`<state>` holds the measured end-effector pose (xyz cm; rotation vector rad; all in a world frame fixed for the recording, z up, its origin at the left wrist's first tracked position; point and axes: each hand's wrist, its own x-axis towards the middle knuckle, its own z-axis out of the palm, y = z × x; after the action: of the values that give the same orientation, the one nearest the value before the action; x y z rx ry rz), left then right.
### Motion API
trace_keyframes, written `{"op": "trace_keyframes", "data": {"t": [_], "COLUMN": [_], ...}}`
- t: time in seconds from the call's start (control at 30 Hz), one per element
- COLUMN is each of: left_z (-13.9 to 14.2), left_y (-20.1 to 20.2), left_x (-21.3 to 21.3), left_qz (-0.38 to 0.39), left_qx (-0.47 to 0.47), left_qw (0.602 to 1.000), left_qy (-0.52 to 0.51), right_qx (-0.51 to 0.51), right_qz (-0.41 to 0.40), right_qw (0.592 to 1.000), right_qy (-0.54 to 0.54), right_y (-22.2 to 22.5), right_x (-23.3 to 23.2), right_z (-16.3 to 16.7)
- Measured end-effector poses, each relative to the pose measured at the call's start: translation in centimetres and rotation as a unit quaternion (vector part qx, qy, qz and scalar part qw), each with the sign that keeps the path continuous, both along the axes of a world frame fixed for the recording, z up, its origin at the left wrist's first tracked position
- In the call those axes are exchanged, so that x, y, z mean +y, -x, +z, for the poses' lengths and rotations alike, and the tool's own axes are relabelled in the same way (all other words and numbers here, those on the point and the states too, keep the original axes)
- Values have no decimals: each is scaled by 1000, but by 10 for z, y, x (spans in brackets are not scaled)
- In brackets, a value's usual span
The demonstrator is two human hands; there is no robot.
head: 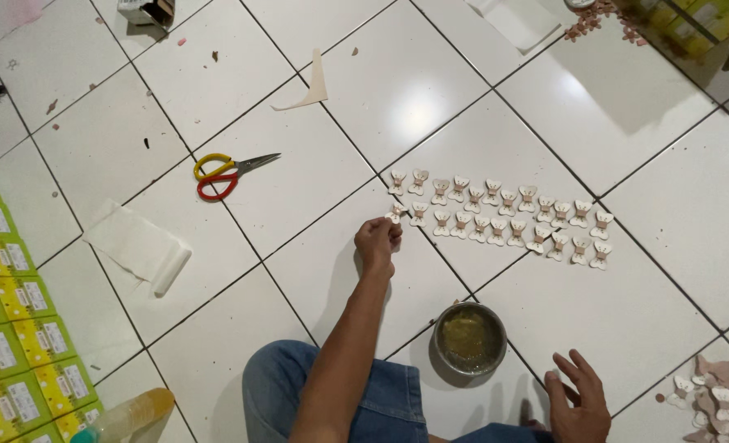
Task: The person sits on the floor and repeatedly picks up small white and brown paper cutouts. They apply a liquid from a metal cup to the cutouts and press them together, then place the assembled items in rows on the floor. A pair of scissors and stacked boxes are visible nearby.
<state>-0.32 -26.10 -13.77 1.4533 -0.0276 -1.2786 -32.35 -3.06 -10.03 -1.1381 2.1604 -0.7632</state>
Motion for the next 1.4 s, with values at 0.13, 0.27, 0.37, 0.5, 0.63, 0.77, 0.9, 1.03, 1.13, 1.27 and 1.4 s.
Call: {"op": "trace_keyframes", "data": {"t": [0.13,0.27,0.37,0.5,0.63,0.77,0.9,1.03,1.13,1.27,1.4], "left_z": [-3,-4,-4,-5,-4,5,4,-4,0,16,24], "left_y": [2,4,4,3,2,4,9,-7,-32,-66,-63], "left_x": [0,1,1,7,16,14,12,24,40,77,102], "left_qz": [-11,-22,-35,-112,-88,-112,-129,-92,-130,-140,-322], "left_qx": [17,-4,-10,-107,-228,-226,-197,-227,-215,-97,-240], "left_qw": [1000,1000,999,986,969,968,971,970,967,985,915], "left_qy": [3,-15,-27,-61,-27,-12,-46,0,31,13,19], "right_qx": [1,16,12,-21,-50,-50,-90,-141,-152,-134,-226], "right_qz": [-6,-3,8,-17,-12,-1,-4,-24,-26,-69,-121], "right_qw": [1000,997,997,999,999,998,996,988,985,982,956], "right_qy": [-17,-79,-71,-35,-17,-31,23,53,76,116,145], "right_y": [-1,0,0,-4,-5,-2,-1,-14,-29,-36,-27], "right_x": [-1,-4,-5,-4,-3,-1,1,-3,-3,8,13], "right_z": [2,3,4,6,7,4,0,-5,-3,6,9]}}
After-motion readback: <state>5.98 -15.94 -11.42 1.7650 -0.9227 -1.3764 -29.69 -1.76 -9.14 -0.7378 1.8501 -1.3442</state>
